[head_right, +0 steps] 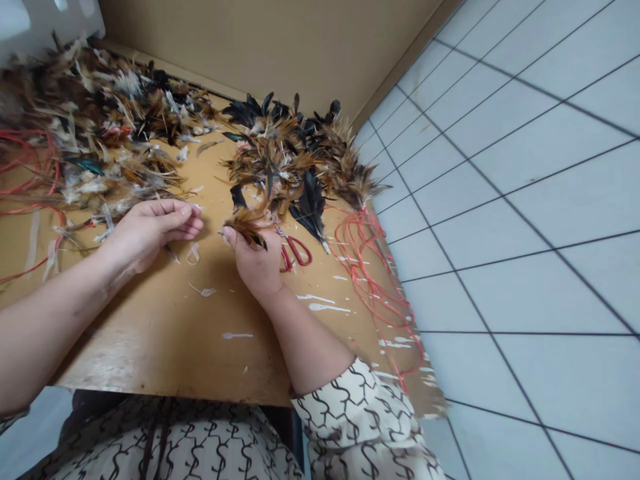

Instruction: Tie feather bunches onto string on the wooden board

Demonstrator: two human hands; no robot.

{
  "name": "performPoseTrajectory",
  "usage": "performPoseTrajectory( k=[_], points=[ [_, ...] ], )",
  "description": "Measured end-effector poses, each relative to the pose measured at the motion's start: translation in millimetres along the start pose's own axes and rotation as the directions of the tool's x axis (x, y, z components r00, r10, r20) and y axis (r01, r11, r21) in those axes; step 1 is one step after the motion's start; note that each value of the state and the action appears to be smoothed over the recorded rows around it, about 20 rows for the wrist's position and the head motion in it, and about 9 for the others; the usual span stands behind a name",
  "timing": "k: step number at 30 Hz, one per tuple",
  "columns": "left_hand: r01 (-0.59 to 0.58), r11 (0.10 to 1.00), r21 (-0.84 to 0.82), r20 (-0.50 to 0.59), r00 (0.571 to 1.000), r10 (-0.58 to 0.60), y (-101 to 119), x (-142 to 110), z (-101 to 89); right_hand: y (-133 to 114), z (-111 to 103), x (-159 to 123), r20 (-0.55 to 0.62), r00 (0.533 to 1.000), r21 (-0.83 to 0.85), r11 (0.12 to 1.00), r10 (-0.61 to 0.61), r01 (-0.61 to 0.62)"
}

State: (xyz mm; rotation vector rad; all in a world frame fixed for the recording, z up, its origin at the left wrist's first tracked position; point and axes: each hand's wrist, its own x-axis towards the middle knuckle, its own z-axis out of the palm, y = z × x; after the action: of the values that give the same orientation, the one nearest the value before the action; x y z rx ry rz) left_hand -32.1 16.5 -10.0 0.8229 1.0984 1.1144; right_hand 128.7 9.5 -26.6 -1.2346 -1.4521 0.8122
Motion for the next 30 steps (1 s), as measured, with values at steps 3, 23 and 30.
performPoseTrajectory(
  k=[3, 23, 30],
  points=[
    [-0.013, 0.999, 0.045, -0.005, 1.000, 0.013, -0.4, 0.1, 0.7, 5.6, 0.4, -0.6, 0.145, 0.988, -0.103, 0.992, -0.055, 0.071],
    [0.085, 0.973, 0.213, 0.215, 0.968, -0.131, -3.8, -6.8, 2.6, 4.1, 12.6, -3.3, 0.184, 0.941, 0.269, 0.907, 0.282, -0.324],
    [0.045, 0.965, 0.257, 0.182, 0.979, -0.094, -4.6, -4.7, 0.4, 3.6, 14.4, -4.3, 0.188, 0.943, 0.278, 0.906, 0.274, -0.319]
  ],
)
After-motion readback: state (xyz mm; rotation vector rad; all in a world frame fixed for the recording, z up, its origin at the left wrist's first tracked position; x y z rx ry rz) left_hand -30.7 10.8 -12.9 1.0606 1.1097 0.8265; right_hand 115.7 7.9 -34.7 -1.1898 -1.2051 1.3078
